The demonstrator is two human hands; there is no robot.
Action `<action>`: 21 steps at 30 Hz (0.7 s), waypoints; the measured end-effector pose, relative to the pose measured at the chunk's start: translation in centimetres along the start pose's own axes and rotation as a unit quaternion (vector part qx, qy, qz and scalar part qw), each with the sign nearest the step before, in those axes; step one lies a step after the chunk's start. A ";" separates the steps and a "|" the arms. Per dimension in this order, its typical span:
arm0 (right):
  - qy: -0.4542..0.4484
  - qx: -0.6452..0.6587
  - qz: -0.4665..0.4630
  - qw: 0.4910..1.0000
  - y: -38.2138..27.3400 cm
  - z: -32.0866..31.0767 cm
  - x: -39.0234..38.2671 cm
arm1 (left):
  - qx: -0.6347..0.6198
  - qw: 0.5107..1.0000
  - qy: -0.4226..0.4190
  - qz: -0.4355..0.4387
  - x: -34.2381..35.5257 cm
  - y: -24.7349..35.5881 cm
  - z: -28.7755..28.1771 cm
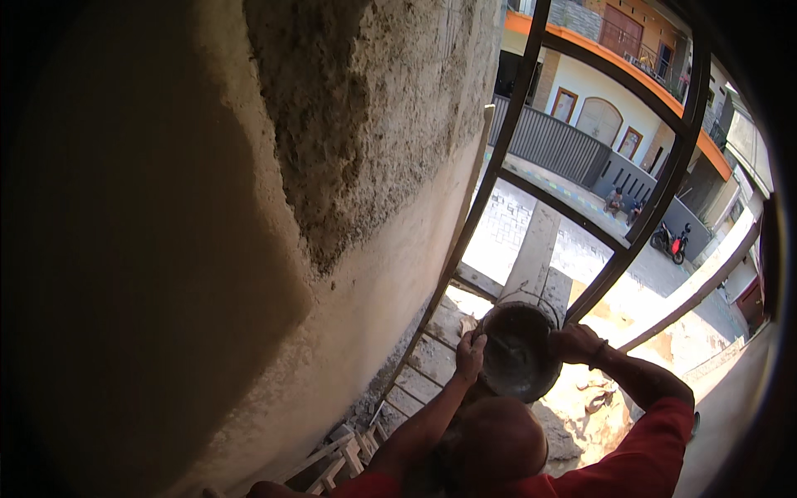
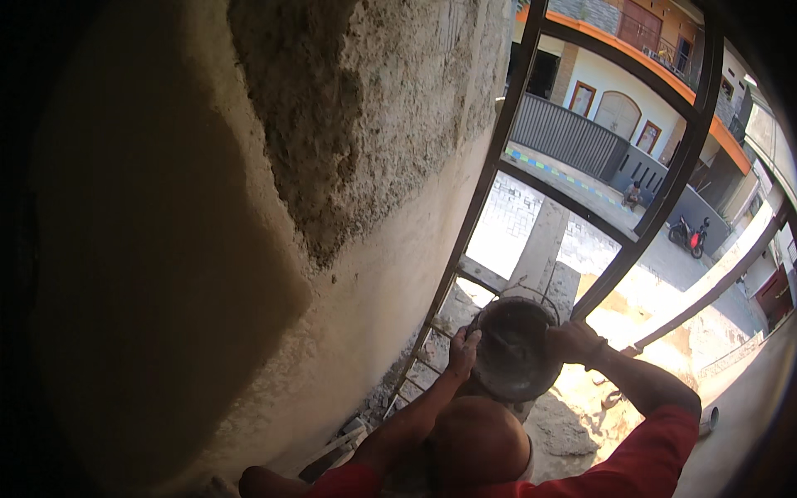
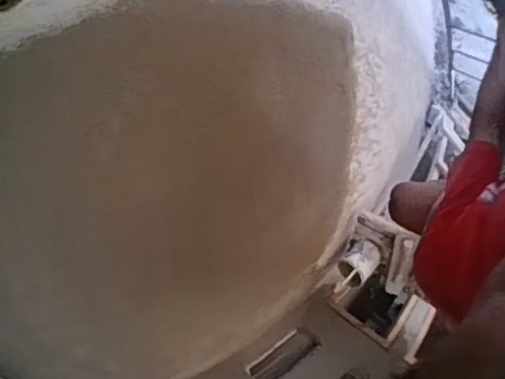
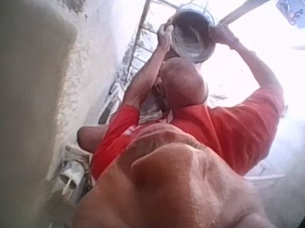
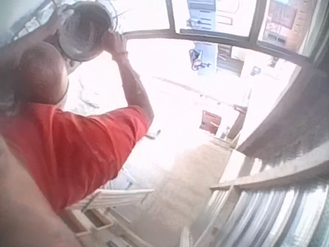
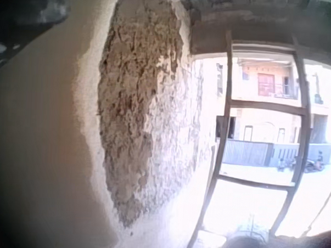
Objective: The person applies plaster to a rough wall using a trowel, taking mortar from a bucket and smoothing it over the surface.
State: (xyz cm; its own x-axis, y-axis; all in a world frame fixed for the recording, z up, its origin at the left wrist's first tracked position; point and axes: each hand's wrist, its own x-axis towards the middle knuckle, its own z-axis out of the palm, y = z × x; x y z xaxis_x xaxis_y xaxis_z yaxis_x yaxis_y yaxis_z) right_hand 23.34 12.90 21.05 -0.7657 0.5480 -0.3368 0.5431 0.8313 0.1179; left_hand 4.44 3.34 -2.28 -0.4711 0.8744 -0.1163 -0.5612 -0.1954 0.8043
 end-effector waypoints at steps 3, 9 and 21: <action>-0.046 0.067 0.075 0.994 1.8 5.7 0.6 | -0.033 0.999 -0.031 0.000 -0.8 0.3 1.7; -0.233 0.204 0.013 0.951 -2.6 7.7 0.4 | -0.050 0.999 -0.007 0.001 -1.4 3.4 1.5; -0.252 0.534 0.125 0.797 -2.6 6.9 -0.2 | -0.042 0.998 -0.017 -0.036 -1.3 2.8 1.6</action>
State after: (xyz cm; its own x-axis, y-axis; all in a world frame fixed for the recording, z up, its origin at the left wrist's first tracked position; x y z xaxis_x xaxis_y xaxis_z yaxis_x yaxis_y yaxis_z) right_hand 24.43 9.96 14.41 -0.4985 0.3531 -0.7917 0.8465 0.0015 -0.5323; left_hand 4.56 2.41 1.04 -0.4056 0.9015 -0.1511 -0.6478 -0.1669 0.7433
